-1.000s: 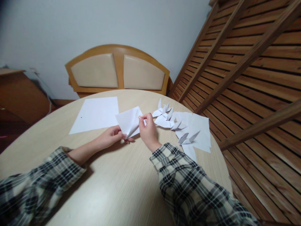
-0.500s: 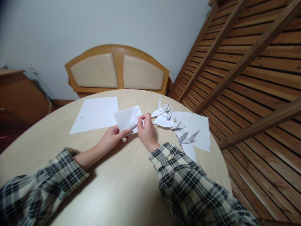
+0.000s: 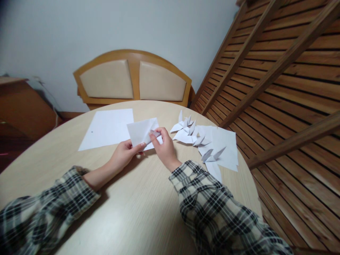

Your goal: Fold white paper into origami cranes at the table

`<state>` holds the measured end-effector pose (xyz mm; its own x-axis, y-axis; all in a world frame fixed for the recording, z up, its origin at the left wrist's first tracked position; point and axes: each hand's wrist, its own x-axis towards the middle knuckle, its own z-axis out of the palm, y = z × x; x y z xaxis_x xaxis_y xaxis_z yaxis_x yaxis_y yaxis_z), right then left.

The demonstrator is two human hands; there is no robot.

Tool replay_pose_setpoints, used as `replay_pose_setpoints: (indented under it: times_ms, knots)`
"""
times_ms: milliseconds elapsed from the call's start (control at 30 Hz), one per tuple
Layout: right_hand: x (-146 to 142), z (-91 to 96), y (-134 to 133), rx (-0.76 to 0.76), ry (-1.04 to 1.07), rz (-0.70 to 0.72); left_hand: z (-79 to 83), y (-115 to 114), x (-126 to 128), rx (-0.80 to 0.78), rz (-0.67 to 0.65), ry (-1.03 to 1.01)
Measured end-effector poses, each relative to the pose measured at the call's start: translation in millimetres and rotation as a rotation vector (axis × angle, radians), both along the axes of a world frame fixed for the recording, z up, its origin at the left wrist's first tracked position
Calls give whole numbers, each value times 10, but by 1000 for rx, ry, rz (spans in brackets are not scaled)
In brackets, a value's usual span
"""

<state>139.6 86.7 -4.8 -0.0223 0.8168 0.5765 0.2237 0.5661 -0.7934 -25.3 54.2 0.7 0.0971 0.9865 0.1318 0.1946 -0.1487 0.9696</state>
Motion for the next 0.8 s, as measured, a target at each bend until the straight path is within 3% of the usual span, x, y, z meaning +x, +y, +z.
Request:
replay_pose_setpoints:
  times_ms: [333,800]
  knots:
    - [-23,16,-23,38,-22,-52,-4,-1,16,-19,-11,-19]
    - [2,-8,-22,33,-3,-3,-18,8,-8,-22,-33,-26]
